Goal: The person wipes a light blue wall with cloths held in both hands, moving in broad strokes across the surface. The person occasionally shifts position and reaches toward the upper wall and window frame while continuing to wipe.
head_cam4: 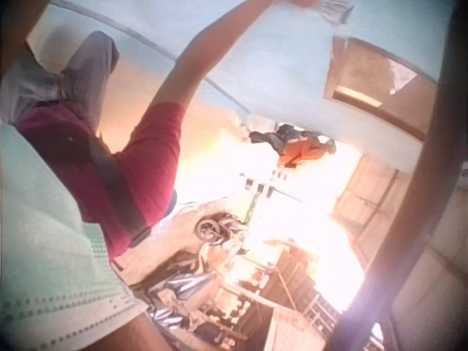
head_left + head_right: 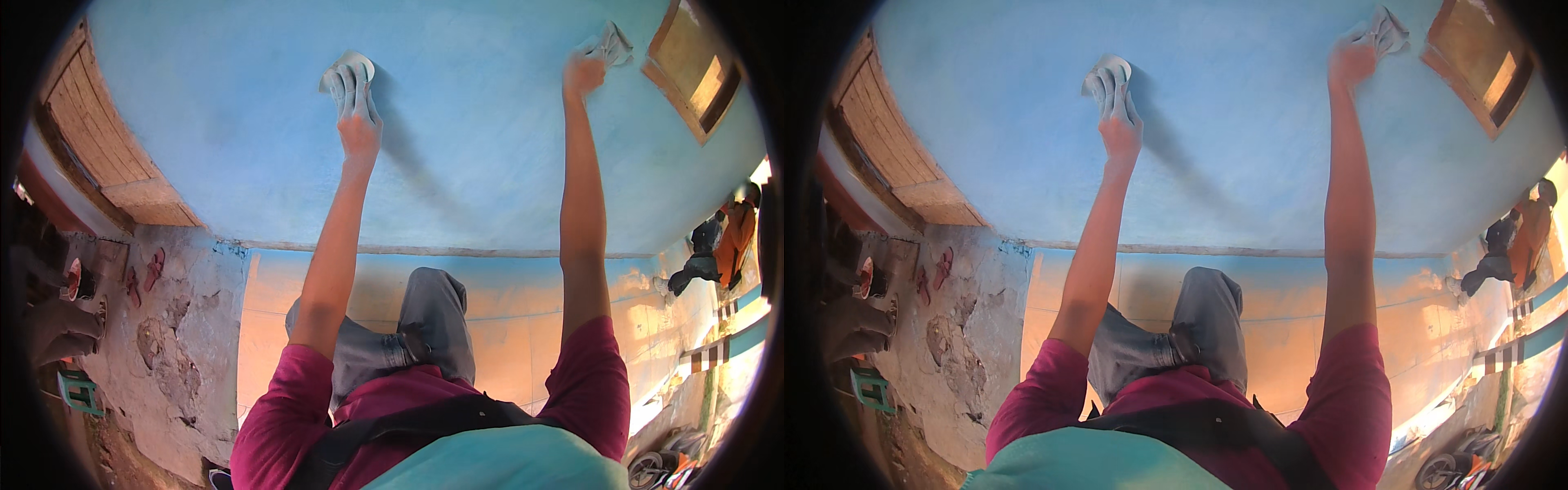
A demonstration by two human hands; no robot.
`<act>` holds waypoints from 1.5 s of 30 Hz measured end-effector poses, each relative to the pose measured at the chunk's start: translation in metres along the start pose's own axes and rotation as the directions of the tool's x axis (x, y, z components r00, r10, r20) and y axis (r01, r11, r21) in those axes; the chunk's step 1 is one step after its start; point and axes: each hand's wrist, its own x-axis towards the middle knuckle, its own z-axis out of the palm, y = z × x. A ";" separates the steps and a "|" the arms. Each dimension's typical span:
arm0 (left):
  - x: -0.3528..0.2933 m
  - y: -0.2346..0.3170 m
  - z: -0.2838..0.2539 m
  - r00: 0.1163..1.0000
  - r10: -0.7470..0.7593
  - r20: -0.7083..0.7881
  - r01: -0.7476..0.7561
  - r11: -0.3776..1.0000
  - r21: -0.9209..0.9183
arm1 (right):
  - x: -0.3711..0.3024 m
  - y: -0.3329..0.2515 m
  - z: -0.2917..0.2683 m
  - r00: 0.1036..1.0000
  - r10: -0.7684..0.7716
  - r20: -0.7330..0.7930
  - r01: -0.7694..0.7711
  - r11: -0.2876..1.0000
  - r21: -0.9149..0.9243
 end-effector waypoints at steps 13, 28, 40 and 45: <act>-0.011 -0.020 -0.027 0.997 0.006 0.081 -0.006 1.000 -0.001 | -0.054 0.026 -0.017 0.886 -0.463 -0.009 0.463 0.886 0.024; -0.028 -0.020 -0.032 0.995 -0.040 0.090 0.041 0.999 -0.015 | -0.134 -0.121 0.025 0.624 -0.751 0.215 0.726 0.659 0.197; -0.051 -0.022 -0.029 0.988 -0.107 0.112 0.109 0.994 -0.020 | -0.113 -0.153 0.038 0.803 -0.595 0.027 0.585 0.797 0.146; -0.049 -0.025 -0.039 0.978 -0.128 0.168 0.135 0.990 -0.036 | -0.147 -0.168 0.034 0.586 -0.783 0.208 0.758 0.621 0.200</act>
